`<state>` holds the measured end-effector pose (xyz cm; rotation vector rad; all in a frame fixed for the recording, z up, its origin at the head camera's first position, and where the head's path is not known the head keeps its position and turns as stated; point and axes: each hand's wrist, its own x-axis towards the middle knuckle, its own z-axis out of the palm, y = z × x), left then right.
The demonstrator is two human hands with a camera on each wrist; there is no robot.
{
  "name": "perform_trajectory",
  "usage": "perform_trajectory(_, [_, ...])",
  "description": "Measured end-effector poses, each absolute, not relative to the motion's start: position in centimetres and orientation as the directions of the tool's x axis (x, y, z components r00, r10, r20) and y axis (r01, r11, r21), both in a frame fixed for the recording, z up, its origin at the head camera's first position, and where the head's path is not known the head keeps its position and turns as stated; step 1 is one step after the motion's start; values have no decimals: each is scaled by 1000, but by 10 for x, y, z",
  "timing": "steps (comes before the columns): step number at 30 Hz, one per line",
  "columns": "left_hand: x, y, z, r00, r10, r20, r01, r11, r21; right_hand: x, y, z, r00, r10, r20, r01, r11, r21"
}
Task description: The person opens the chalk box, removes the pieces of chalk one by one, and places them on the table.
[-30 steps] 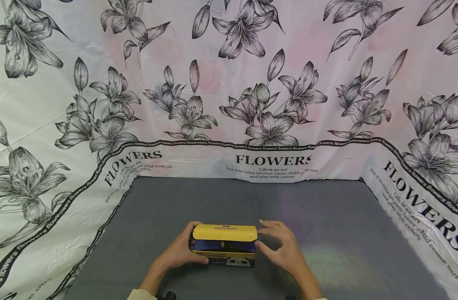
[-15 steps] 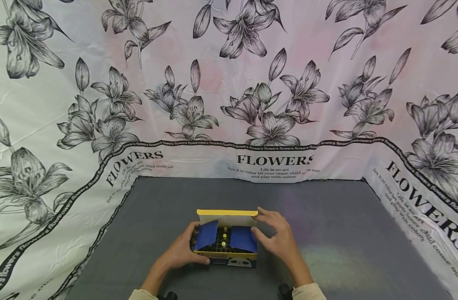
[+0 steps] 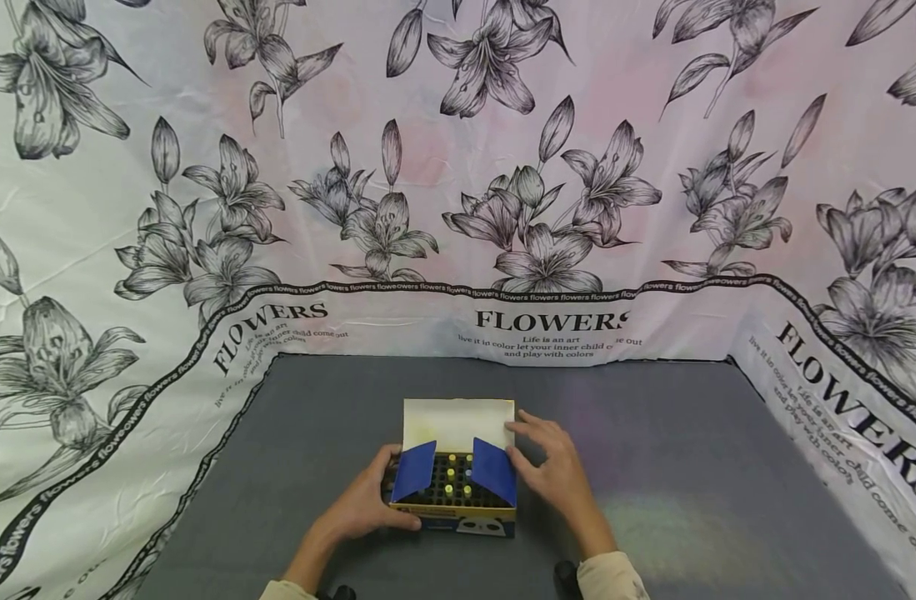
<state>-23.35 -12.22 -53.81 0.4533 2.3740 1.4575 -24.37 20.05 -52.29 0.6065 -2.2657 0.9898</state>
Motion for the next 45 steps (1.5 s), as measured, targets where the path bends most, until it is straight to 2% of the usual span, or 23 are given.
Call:
perform_trajectory(10, [-232,-122,-539,-894,438,-95,107,414,904,-247,202,-528,-840,-143,524,-489,616,-617])
perform_trajectory(15, [-232,-121,-539,-892,442,-95,95,389,916,-245,203,-525,-898,-137,419,-418,570,-708])
perform_trajectory(20, [-231,-120,-539,-894,439,-85,102,386,917,-244,203,-519,-944,-155,290,-327,516,-791])
perform_trajectory(24, [-231,-120,-540,-893,443,-74,113,382,917,-251,206,-528,-960,-164,226,-278,520,-808])
perform_trajectory(30, [-230,-120,-536,-892,443,-86,101,381,919,-249,203,-524,-931,-169,324,-363,534,-764])
perform_trajectory(38, [-226,-123,-530,-899,428,-92,107,420,901,-235,195,-508,-838,-195,510,-517,582,-627])
perform_trajectory(41, [-223,-125,-526,-911,406,-67,132,442,887,-227,195,-504,-828,-229,512,-535,594,-600])
perform_trajectory(45, [-221,-124,-517,-933,360,4,193,491,849,-218,195,-499,-851,-257,458,-506,634,-586])
